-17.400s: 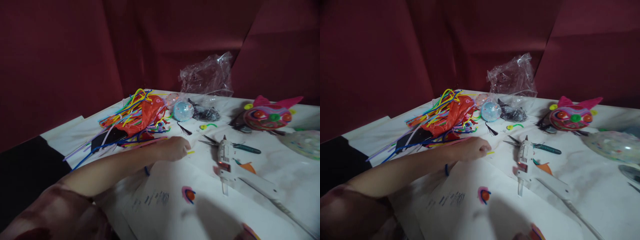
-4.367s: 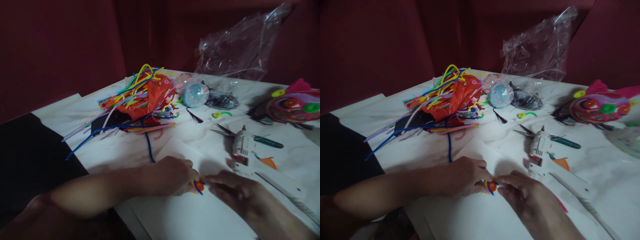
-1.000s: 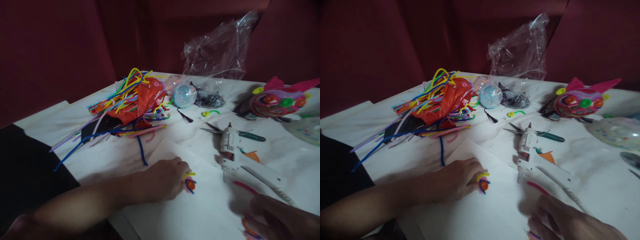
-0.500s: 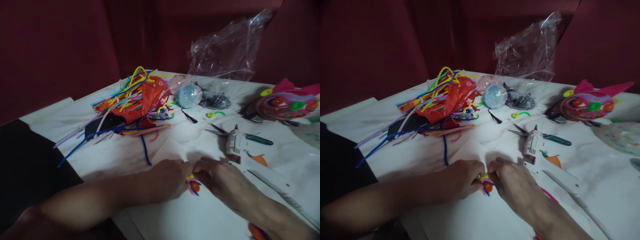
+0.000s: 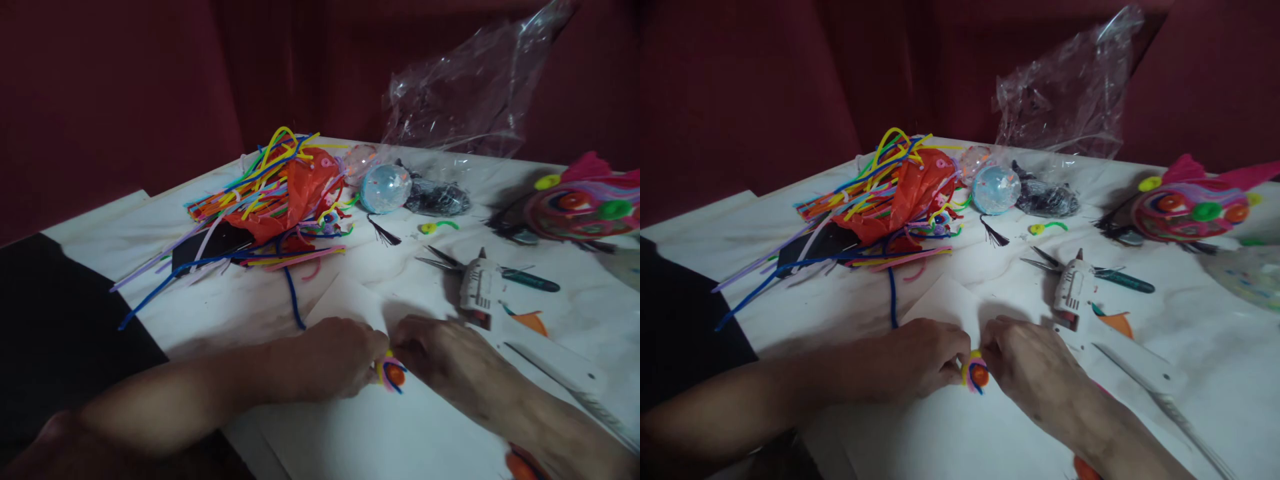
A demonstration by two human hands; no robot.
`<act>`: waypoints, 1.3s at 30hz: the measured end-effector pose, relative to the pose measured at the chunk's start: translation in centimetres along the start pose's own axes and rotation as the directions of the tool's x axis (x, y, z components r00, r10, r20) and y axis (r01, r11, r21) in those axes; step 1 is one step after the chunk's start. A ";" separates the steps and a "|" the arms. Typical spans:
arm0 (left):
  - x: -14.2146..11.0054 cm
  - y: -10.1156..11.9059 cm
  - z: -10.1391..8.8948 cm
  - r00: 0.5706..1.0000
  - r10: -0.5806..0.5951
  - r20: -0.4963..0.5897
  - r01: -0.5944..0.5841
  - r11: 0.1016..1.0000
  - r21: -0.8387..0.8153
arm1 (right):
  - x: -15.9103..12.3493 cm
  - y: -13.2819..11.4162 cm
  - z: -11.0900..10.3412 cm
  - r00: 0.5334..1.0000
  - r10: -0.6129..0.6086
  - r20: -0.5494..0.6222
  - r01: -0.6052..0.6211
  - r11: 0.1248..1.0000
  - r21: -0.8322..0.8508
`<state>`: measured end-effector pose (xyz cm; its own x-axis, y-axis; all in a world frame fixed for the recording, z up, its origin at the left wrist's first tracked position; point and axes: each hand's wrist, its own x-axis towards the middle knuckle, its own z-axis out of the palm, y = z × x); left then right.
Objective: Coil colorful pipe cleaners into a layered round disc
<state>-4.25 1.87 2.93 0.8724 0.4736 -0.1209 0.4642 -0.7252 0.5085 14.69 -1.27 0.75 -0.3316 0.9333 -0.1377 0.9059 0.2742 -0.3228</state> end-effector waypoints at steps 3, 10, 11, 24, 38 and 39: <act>0.0 0.1 -0.2 1.000 -0.006 -0.023 0.005 1.000 -0.016 | 0.0 0.2 0.2 1.000 0.002 0.005 -0.002 1.000 0.002; 0.0 0.5 -0.2 0.999 -0.046 -0.018 0.044 0.994 -0.098 | 0.2 0.3 0.0 1.000 -0.012 0.027 0.011 0.999 0.039; 0.0 0.5 -0.1 0.999 -0.050 -0.023 0.047 0.995 -0.093 | 0.2 0.4 0.0 1.000 -0.009 0.026 0.008 0.999 0.046; 0.0 0.1 0.8 0.996 -0.006 -0.091 -0.001 0.997 -0.079 | -1.8 0.5 0.2 0.993 -0.108 -0.054 0.118 0.963 0.243; 0.0 0.0 0.9 0.995 0.010 -0.099 -0.011 1.000 -0.003 | -3.8 1.0 2.1 0.995 -0.052 0.085 -0.010 0.798 0.603; -0.1 0.0 0.9 0.995 0.016 -0.098 -0.014 1.000 0.013 | -3.8 1.0 2.0 0.996 -0.035 0.084 -0.023 0.796 0.605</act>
<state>-4.16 1.36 2.19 0.8603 0.5090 -0.0289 0.4536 -0.7384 0.4989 16.33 -5.05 -0.94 -0.3837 0.9005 -0.2045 0.5690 0.0561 -0.8205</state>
